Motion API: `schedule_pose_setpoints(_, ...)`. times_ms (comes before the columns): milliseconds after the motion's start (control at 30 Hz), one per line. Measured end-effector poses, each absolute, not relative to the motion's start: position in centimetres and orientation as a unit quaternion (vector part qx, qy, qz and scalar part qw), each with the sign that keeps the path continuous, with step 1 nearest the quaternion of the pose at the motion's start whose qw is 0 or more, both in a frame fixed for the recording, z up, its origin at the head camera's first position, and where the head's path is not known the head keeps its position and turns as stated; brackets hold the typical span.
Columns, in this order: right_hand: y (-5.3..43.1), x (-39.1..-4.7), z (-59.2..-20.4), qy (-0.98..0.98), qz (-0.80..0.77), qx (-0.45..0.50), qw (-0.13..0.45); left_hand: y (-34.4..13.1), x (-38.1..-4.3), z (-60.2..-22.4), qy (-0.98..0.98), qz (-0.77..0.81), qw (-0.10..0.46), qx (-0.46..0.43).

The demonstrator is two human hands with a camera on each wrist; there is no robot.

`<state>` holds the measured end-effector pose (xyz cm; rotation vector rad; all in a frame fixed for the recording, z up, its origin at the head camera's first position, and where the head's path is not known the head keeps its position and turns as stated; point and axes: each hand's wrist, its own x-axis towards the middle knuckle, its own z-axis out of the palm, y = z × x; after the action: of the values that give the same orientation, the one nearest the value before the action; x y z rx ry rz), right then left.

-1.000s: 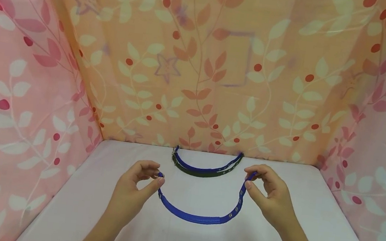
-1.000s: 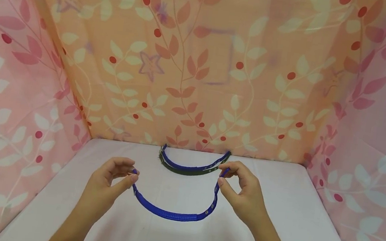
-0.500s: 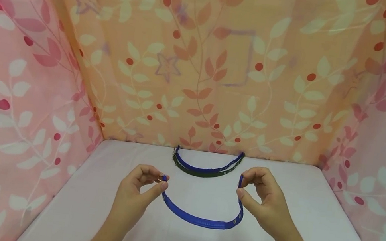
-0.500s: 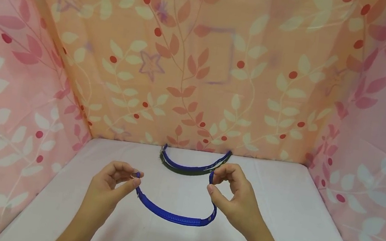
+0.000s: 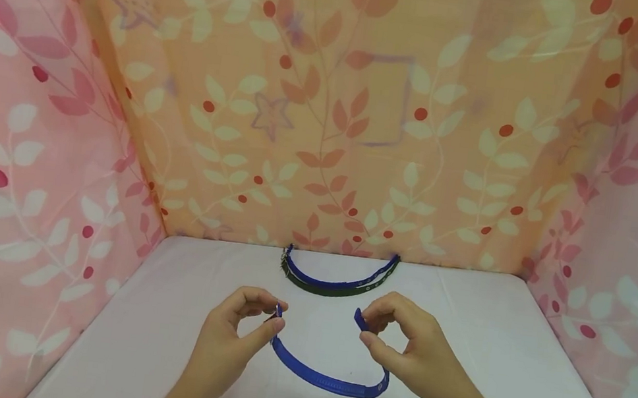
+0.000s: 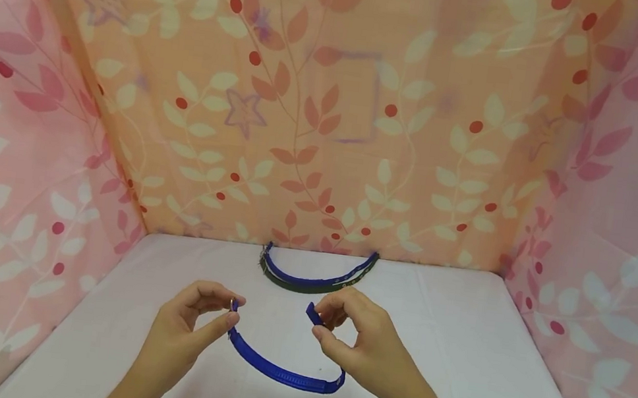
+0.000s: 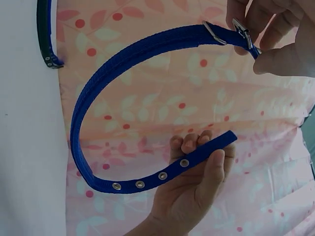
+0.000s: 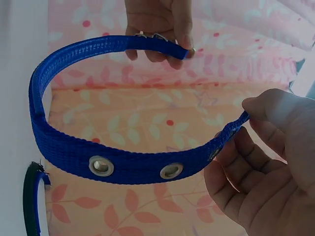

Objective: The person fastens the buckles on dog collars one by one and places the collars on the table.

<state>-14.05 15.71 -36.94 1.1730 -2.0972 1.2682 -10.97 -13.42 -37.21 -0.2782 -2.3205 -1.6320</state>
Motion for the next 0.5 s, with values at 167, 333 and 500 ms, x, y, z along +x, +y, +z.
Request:
schedule_pose_setpoints(167,15.0,-14.0,-37.3,-0.764,0.451,0.424,0.183,-13.0,-10.9,-37.9,-0.826,-0.531,0.145,-0.116)
schedule_pose_setpoints(333,14.3,-13.8,-37.6,-0.765,0.448,0.434,0.161,-12.5,-10.7,-38.5,-0.834,-0.520,0.129,-0.133)
schedule_pose_setpoints(500,13.6,-13.6,-38.0,-0.750,0.444,0.464,0.159,-12.2,-10.7,-38.9,-0.830,-0.509,0.131,-0.188)
